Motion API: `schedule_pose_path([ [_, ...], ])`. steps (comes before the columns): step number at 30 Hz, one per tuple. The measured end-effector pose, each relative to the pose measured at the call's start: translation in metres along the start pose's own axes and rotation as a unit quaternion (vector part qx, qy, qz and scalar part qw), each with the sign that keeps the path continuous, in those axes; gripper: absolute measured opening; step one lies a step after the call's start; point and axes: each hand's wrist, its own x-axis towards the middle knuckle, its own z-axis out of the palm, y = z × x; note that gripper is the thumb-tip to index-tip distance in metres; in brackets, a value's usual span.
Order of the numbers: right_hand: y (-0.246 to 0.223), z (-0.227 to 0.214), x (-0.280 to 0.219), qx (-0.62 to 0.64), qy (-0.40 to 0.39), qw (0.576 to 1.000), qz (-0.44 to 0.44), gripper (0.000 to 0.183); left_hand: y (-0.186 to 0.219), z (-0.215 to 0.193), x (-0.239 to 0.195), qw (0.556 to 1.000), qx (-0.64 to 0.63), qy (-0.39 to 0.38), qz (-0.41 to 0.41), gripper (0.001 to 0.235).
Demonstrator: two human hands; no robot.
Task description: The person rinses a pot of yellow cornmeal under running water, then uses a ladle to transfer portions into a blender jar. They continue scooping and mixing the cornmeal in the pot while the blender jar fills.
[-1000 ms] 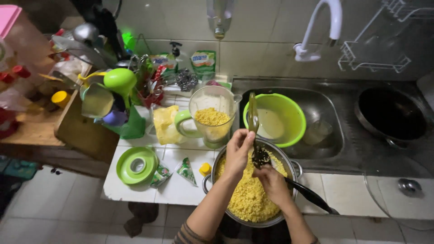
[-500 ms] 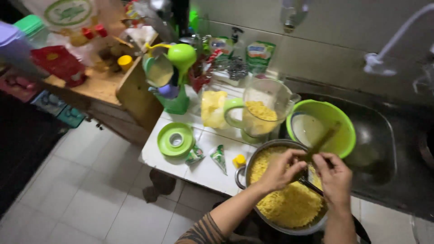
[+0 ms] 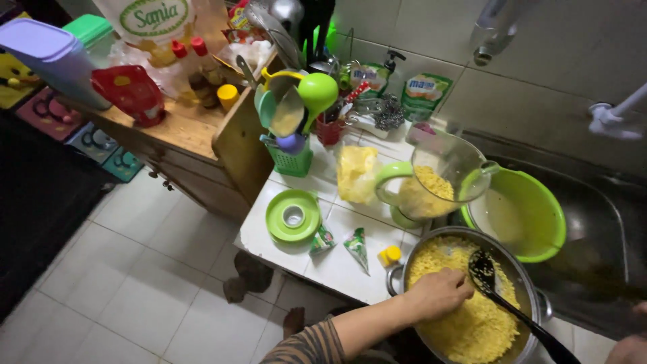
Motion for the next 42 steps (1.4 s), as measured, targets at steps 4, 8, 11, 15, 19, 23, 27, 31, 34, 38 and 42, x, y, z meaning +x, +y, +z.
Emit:
schedule_pose_path([
  [4, -0.25, 0.074, -0.041, 0.142, 0.113, 0.983, 0.017, 0.038, -0.037, -0.015, -0.022, 0.982, -0.151, 0.08, 0.083, 0.044],
  [8, -0.442, 0.122, -0.061, 0.218, 0.025, 0.971, 0.092, 0.067, -0.064, -0.077, -0.078, 0.986, -0.156, 0.027, 0.054, 0.068],
  [11, -0.499, 0.184, -0.07, 0.331, 0.05, 0.939, 0.079, 0.017, -0.081, -0.145, -0.129, 0.96, -0.249, 0.109, 0.069, 0.041],
  [15, -0.511, 0.258, -0.084, 0.453, -0.048, 0.887, 0.067, 0.013, -0.118, -0.194, -0.184, 0.956, -0.252, 0.138, -0.056, 0.032],
  [19, -0.521, 0.338, -0.095, 0.497, -0.1, 0.861, 0.051, 0.014, -0.16, -0.214, -0.231, 0.926, -0.256, 0.23, -0.157, 0.029],
  [23, -0.561, 0.382, -0.108, 0.465, -0.169, 0.869, 0.03, 0.008, -0.175, -0.248, -0.275, 0.896, -0.239, 0.301, -0.221, 0.028],
  [27, -0.588, 0.413, -0.116, 0.471, -0.229, 0.852, 0.013, 0.01, -0.189, -0.273, -0.31, 0.85, -0.276, 0.33, -0.305, 0.026],
  [31, -0.616, 0.427, -0.109, 0.483, -0.265, 0.834, -0.022, 0.008, -0.195, -0.285, -0.333, 0.806, -0.298, 0.355, -0.369, 0.023],
  [34, -0.629, 0.431, -0.104, 0.489, -0.273, 0.828, -0.006, 0.013, -0.197, -0.288, -0.342, 0.803, -0.305, 0.356, -0.366, 0.023],
  [38, -0.611, 0.446, -0.1, 0.468, -0.28, 0.837, 0.037, 0.015, -0.206, -0.281, -0.348, 0.806, -0.31, 0.353, -0.36, 0.023],
  [42, -0.559, 0.471, -0.094, 0.397, -0.302, 0.867, 0.023, 0.009, -0.206, -0.283, -0.348, 0.798, -0.328, 0.341, -0.373, 0.022],
])
